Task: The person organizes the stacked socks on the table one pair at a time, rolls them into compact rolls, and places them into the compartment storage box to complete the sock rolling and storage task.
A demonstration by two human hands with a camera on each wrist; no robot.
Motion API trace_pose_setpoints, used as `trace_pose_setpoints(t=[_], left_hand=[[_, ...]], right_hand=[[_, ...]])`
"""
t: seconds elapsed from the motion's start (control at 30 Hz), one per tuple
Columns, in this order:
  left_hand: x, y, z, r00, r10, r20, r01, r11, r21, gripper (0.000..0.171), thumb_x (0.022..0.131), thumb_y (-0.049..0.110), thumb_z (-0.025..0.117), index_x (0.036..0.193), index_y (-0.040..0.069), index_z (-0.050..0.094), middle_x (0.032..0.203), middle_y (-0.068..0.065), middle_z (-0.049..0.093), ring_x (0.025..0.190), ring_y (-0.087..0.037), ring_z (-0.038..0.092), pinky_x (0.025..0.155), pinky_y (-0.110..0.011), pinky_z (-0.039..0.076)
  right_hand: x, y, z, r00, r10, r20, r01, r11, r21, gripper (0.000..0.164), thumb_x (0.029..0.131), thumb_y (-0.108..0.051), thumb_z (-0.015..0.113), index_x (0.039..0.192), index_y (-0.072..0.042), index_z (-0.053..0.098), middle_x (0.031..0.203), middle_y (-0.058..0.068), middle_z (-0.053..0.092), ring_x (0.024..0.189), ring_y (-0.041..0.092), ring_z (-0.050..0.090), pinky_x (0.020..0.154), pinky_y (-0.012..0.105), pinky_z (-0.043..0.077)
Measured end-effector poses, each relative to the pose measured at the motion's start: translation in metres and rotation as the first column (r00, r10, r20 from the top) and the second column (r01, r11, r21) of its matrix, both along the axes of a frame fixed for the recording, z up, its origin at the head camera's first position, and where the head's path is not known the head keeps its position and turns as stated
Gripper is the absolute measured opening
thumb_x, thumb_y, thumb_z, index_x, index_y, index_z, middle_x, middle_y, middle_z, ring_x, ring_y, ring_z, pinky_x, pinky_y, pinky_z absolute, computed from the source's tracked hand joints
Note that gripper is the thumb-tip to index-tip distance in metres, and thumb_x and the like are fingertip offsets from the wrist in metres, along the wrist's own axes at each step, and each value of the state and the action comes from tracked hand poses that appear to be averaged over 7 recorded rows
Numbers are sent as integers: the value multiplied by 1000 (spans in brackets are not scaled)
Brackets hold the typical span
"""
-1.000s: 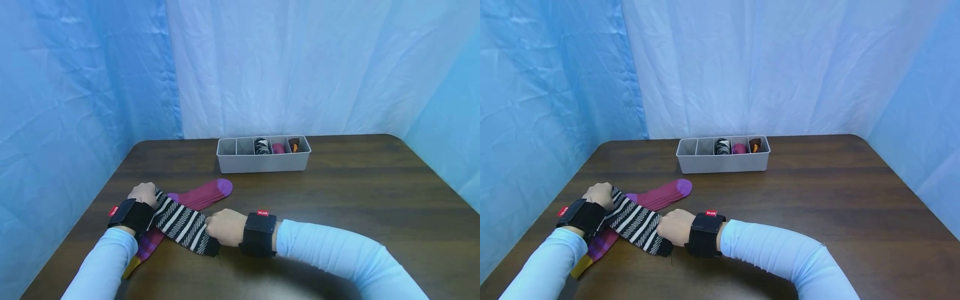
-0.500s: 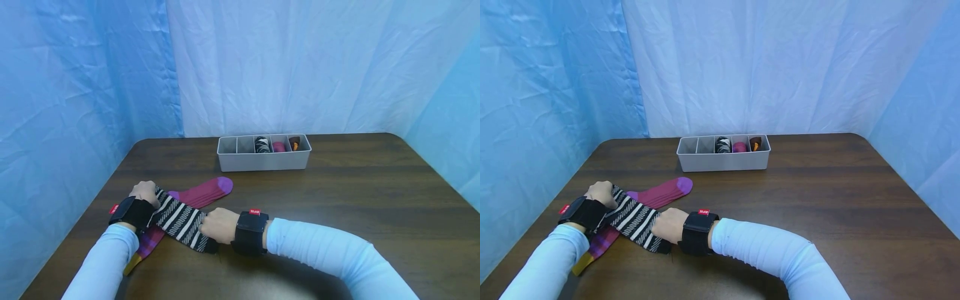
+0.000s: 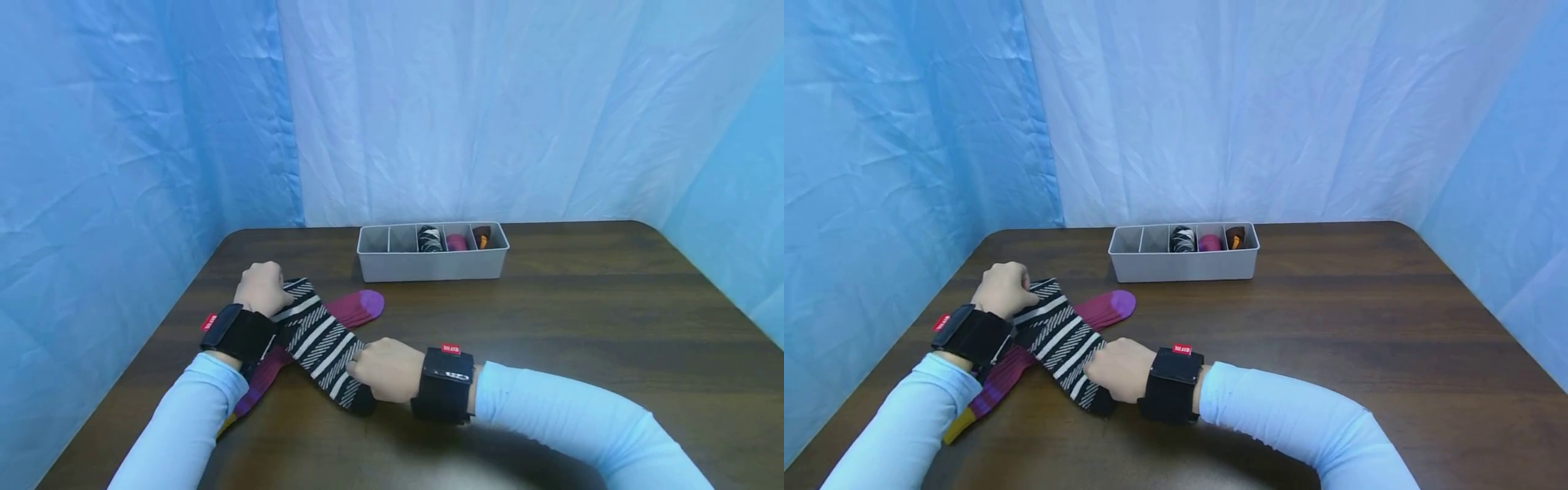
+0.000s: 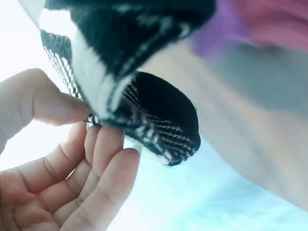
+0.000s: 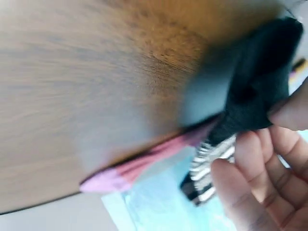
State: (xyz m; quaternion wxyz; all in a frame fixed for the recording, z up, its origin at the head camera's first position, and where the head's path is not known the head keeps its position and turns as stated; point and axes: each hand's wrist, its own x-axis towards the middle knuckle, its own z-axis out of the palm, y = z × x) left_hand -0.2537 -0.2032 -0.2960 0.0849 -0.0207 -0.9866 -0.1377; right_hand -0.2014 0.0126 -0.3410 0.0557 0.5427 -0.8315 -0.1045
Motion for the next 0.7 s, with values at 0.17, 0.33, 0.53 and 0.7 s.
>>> trace_pose_setpoints(t=[0.17, 0.33, 0.53, 0.7], left_hand=[[-15, 43, 4, 997, -74, -12, 74, 997, 24, 36, 66, 3, 57, 49, 12, 27, 47, 3, 21, 44, -11, 21, 42, -25, 20], [-29, 94, -9, 985, -169, -30, 167, 985, -35, 29, 66, 4, 59, 51, 11, 35, 48, 2, 30, 46, -13, 31, 44, -27, 26], [-32, 145, -33, 954, -299, -10, 296, 948, -115, 9, 66, 5, 63, 72, 4, 57, 72, -7, 60, 67, -21, 58, 54, -33, 44], [-27, 163, -47, 940, -340, 25, 340, 928, -152, 12, 67, 6, 65, 79, 4, 61, 81, -9, 63, 76, -23, 60, 60, -35, 47]], right_hand=[[10, 35, 2, 998, -64, -11, 64, 997, -33, 15, 76, -15, 60, 91, -15, 62, 78, -4, 63, 66, 6, 56, 58, 19, 45], [24, 65, -7, 995, -100, 15, 100, 995, -15, 13, 68, -11, 63, 80, -15, 61, 67, -6, 59, 55, 4, 52, 50, 19, 42], [45, 77, -14, 981, -125, 147, 128, 992, -13, 12, 66, -9, 63, 75, -17, 61, 58, -9, 53, 46, 0, 38, 42, 15, 32], [56, 77, -18, 981, -108, 162, 114, 993, -27, 10, 66, -9, 63, 70, -18, 61, 54, -11, 49, 43, -1, 33, 39, 15, 26]])
